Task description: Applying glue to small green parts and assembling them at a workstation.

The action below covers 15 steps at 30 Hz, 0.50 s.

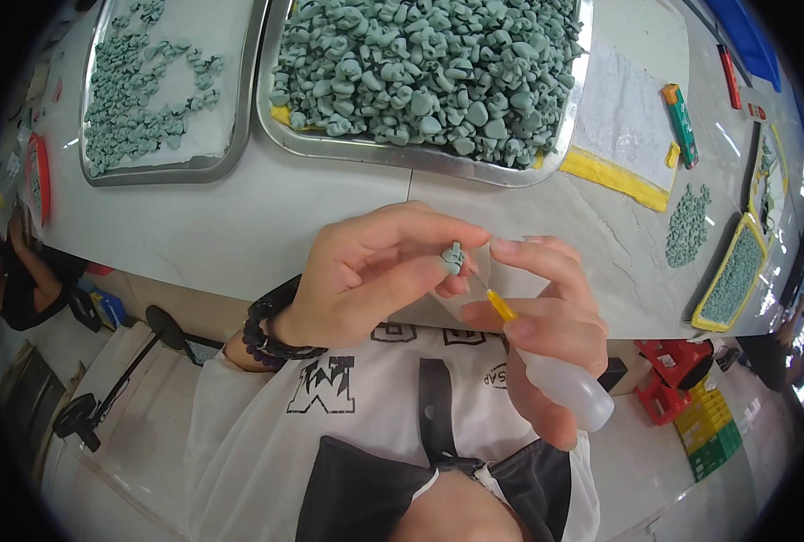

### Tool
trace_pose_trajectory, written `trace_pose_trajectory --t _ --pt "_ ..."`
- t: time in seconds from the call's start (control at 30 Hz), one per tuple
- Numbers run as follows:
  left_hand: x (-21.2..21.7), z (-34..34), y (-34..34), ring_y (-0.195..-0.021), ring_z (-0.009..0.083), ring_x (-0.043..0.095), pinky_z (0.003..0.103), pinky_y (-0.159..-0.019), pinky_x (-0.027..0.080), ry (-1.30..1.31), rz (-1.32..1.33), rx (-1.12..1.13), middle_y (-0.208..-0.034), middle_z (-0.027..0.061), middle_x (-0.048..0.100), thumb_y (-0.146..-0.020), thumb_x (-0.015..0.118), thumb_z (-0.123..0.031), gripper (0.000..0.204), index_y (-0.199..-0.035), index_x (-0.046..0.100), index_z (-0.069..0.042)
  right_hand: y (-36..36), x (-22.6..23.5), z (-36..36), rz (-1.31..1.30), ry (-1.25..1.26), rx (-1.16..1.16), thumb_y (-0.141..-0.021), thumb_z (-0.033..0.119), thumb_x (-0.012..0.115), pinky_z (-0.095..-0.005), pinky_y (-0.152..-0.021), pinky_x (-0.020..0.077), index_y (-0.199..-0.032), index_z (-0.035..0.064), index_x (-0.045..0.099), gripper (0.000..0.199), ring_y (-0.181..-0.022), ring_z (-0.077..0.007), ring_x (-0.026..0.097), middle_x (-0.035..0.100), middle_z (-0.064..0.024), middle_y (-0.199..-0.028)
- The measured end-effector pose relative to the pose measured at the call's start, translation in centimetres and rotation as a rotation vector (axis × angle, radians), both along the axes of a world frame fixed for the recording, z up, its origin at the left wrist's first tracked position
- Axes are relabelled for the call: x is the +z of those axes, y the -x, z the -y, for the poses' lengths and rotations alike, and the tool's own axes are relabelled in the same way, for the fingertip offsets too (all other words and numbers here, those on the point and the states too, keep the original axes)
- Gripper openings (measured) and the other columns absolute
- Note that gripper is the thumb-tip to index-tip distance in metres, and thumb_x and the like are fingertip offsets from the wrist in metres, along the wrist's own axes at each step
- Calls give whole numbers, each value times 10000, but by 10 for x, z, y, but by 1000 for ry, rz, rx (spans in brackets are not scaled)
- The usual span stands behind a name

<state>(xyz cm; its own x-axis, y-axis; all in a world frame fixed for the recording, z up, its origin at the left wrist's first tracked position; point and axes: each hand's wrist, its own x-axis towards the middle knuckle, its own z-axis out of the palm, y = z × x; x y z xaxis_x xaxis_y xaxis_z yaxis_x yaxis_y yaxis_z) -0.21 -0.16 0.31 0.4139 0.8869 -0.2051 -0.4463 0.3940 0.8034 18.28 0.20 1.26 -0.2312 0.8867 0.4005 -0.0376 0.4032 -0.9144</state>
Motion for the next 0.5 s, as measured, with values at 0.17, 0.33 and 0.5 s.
trace_pose_trajectory --t 0.17,0.33,0.5 --pt "1 0 -1 -885 117 588 257 -805 484 27 21 12 -1013 102 581 -901 456 -6 264 -1150 522 52 -2 1 0 52 32 27 -818 696 300 -492 -777 381 -821 19 614 746 -924 -379 608 651 -92 -733" --pt "2 0 -1 -875 124 601 261 -800 492 71 -28 -3 -1000 101 588 -896 465 -2 259 -1141 533 51 -3 -1 0 77 42 16 -835 675 302 -476 -785 386 -795 21 627 732 -907 -348 621 647 -86 -724" --pt "3 0 -2 -882 133 607 262 -791 500 70 -33 3 -1018 103 585 -891 472 7 264 -1144 536 46 -4 -2 0 76 49 19 -864 632 311 -475 -792 391 -792 21 631 693 -886 -338 628 642 -82 -712"
